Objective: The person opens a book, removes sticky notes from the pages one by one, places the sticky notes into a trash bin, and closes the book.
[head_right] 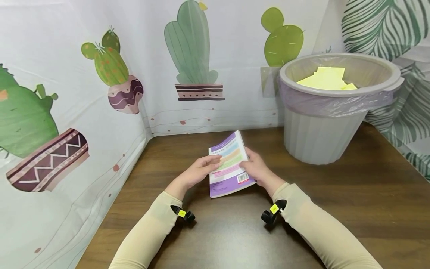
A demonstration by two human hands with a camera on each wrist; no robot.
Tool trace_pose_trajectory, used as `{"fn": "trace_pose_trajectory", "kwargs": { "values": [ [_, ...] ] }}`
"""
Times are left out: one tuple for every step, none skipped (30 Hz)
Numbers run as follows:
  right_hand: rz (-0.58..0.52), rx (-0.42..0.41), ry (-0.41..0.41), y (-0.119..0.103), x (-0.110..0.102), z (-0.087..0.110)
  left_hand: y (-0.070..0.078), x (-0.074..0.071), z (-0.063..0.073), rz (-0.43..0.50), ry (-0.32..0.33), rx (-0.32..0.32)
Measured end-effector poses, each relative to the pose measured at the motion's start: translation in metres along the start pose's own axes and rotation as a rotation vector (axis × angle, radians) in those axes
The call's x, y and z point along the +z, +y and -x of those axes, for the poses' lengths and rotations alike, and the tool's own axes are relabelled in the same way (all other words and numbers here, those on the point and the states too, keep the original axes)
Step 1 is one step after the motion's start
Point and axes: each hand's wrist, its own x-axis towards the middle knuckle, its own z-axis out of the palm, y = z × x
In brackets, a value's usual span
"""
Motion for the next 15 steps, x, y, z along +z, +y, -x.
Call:
{"fn": "trace_pose_trajectory", "kwargs": {
  "values": [
    [-0.002,-0.003,0.001,-0.001,-0.002,0.000,0.000,0.001,0.000,0.009,0.000,0.002],
    [-0.004,-0.008,0.003,-0.003,-0.005,0.000,0.000,0.001,-0.001,0.016,0.000,0.002],
    [-0.003,-0.015,0.006,-0.004,-0.008,0.000,0.000,0.001,-0.001,0.023,-0.001,0.001],
    [-0.005,-0.021,0.011,-0.007,-0.011,0.001,0.001,0.002,-0.002,0.031,-0.003,-0.002],
    [-0.004,-0.029,0.016,-0.009,-0.015,0.001,0.001,0.002,-0.002,0.042,-0.005,-0.005],
    [-0.002,-0.032,0.024,-0.011,-0.019,0.001,0.001,0.003,-0.002,0.052,-0.006,-0.010],
    [0.002,-0.038,0.028,-0.013,-0.023,0.001,0.001,0.003,-0.003,0.059,-0.009,-0.015],
    [0.008,-0.045,0.032,-0.016,-0.028,0.001,0.002,0.003,-0.002,0.063,-0.011,-0.022],
    [0.013,-0.051,0.036,-0.019,-0.034,0.002,0.003,0.003,-0.002,0.064,-0.011,-0.029],
    [0.022,-0.058,0.041,-0.022,-0.039,0.002,0.004,0.003,-0.002,0.067,-0.009,-0.035],
    [0.038,-0.070,0.049,-0.026,-0.045,0.002,0.005,0.002,-0.001,0.070,-0.005,-0.041],
    [0.056,-0.082,0.056,-0.031,-0.051,0.003,0.005,0.001,-0.001,0.070,0.000,-0.046],
    [0.083,-0.097,0.065,-0.035,-0.056,0.003,0.006,0.000,0.000,0.070,0.006,-0.050],
    [0.116,-0.114,0.073,-0.041,-0.062,0.004,0.006,-0.001,0.001,0.073,0.010,-0.055],
    [0.157,-0.129,0.082,-0.047,-0.067,0.005,0.006,-0.003,0.001,0.079,0.012,-0.056]
  ]
}}
